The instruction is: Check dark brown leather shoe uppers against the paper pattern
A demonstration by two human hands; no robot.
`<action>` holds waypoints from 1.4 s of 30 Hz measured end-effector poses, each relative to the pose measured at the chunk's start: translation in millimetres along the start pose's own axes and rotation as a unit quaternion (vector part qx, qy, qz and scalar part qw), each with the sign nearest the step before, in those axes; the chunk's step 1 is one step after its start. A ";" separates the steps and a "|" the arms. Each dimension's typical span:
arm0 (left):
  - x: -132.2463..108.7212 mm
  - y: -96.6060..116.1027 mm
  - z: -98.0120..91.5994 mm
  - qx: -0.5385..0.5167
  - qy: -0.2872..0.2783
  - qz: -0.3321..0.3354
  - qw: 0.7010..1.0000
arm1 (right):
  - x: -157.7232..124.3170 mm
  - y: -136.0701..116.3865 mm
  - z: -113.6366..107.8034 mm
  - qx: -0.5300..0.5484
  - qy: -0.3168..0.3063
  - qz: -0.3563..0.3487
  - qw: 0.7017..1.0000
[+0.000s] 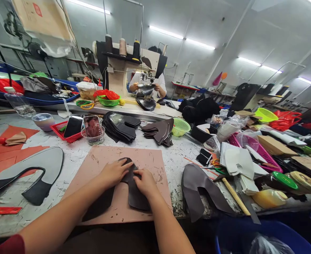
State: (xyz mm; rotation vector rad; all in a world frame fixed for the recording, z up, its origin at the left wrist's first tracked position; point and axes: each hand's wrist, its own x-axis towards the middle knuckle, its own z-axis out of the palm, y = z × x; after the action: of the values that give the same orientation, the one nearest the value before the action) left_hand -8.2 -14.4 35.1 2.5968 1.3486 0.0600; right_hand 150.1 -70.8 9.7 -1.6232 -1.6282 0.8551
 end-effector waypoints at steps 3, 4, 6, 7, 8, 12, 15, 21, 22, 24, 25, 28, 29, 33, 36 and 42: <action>8.4 6.3 5.6 0.018 -0.009 0.007 1.000 | -20.1 8.6 -10.2 0.051 -0.014 0.080 0.995; 9.7 7.1 7.2 0.019 -0.012 0.009 1.000 | -26.6 10.8 -13.1 0.063 -0.018 0.099 0.993; 10.8 7.2 9.6 0.024 -0.012 0.009 1.000 | -36.7 13.4 -17.4 0.069 -0.011 0.114 0.991; 10.8 6.9 10.5 0.032 -0.010 0.009 0.999 | -39.7 13.7 -18.7 0.066 -0.005 0.111 0.992; 10.7 6.6 11.1 0.043 -0.008 0.010 0.999 | -41.5 13.6 -19.4 0.061 -0.001 0.106 0.993; 9.3 7.2 11.5 0.084 -0.014 0.023 0.996 | -41.3 12.1 -19.2 0.028 -0.003 0.079 0.996; 8.3 9.7 10.5 0.080 -0.031 0.020 0.996 | -39.5 11.2 -18.6 -0.012 -0.004 0.052 0.999; 8.8 13.6 10.0 0.078 -0.052 0.014 0.996 | -44.7 7.6 -28.1 -0.142 -0.033 0.019 0.989; 8.8 14.2 9.9 0.079 -0.055 0.015 0.995 | -47.9 8.0 -30.8 -0.165 -0.036 0.015 0.985; 8.6 15.5 9.5 0.082 -0.060 0.017 0.995 | -56.2 11.1 -36.0 -0.201 -0.038 0.003 0.979; 8.4 16.1 9.1 0.084 -0.062 0.019 0.994 | -61.0 13.4 -38.4 -0.215 -0.037 -0.005 0.976; 9.5 16.3 6.8 0.089 -0.066 0.023 0.994 | -72.6 19.0 -45.1 -0.247 -0.041 -0.025 0.968; 11.0 15.1 5.5 0.089 -0.066 0.025 0.993 | -74.0 18.8 -47.3 -0.247 -0.047 -0.028 0.968; 20.9 2.1 -1.2 0.065 -0.048 0.069 0.994 | -58.6 1.4 -50.8 -0.187 -0.041 -0.061 0.980; 22.1 -12.2 -3.2 0.047 -0.017 0.087 0.995 | -25.8 -19.6 -37.7 -0.137 -0.016 -0.119 0.983; -6.2 -27.0 10.7 0.055 0.009 0.075 0.996 | 39.2 -21.9 23.4 -0.068 -0.023 -0.144 0.987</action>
State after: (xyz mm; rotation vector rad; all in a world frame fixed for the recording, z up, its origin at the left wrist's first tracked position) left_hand -32.1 -6.3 19.4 2.7931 1.1913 0.0345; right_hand 118.6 -31.6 15.4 -1.4182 -1.9313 0.6480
